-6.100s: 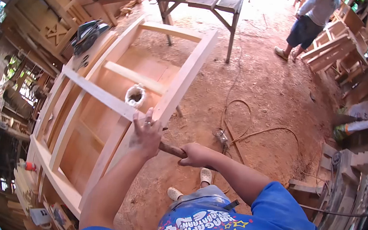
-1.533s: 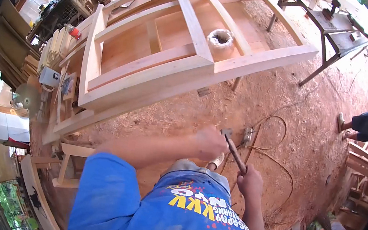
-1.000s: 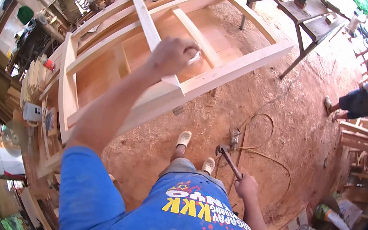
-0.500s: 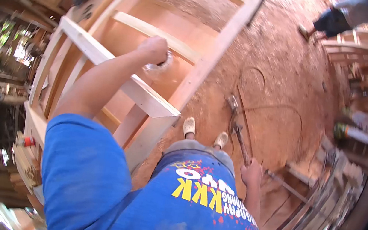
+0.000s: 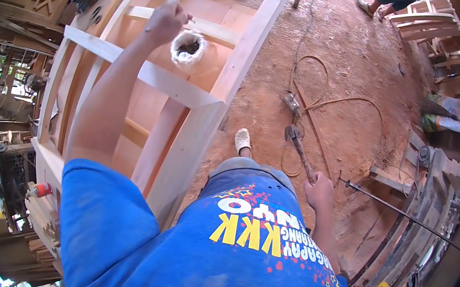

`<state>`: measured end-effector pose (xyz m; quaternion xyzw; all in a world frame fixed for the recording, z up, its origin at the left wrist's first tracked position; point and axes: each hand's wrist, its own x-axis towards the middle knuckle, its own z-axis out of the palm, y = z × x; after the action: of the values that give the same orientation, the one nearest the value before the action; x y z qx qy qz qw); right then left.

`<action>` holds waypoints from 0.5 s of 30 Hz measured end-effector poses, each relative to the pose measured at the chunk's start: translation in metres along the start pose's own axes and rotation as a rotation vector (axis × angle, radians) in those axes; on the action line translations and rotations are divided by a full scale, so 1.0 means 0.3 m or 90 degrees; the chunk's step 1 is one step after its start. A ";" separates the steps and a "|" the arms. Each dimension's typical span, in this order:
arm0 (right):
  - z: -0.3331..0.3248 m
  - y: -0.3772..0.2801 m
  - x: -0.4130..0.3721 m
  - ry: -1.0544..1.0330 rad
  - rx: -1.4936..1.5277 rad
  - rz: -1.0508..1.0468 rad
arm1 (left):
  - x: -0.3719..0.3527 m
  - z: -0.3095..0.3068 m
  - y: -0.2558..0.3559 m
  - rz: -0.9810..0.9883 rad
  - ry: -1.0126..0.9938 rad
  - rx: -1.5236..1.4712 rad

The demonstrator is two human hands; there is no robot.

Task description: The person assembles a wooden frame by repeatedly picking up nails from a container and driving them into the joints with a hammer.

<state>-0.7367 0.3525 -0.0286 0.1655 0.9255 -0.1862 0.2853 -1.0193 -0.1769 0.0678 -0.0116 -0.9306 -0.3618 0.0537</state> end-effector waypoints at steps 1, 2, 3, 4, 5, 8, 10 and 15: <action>0.009 0.021 -0.008 0.004 0.013 -0.016 | -0.030 -0.022 0.029 -0.060 0.035 -0.085; 0.023 0.049 -0.021 0.008 0.028 -0.029 | -0.083 -0.053 0.128 -0.119 0.068 -0.170; 0.043 0.080 -0.034 0.004 0.054 -0.040 | -0.142 -0.077 0.215 -0.175 0.100 -0.254; 0.064 0.110 -0.046 0.002 0.082 -0.050 | -0.207 -0.097 0.276 -0.169 0.100 -0.222; 0.085 0.144 -0.055 0.001 0.111 -0.060 | -0.277 -0.115 0.334 -0.162 0.100 -0.190; 0.162 0.240 -0.068 -0.042 0.163 -0.068 | -0.460 -0.126 0.436 -0.139 0.047 -0.159; 0.260 0.315 -0.033 -0.071 0.307 -0.094 | -0.550 -0.081 0.496 -0.195 -0.016 -0.177; 0.139 0.153 -0.164 -0.160 0.538 -0.033 | -0.624 0.081 0.678 -0.068 -0.180 -0.138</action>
<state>-0.6598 0.3647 -0.0430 0.2202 0.7300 -0.5742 0.2981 -0.8231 -0.0073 0.1663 -0.0183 -0.8838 -0.4570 -0.0986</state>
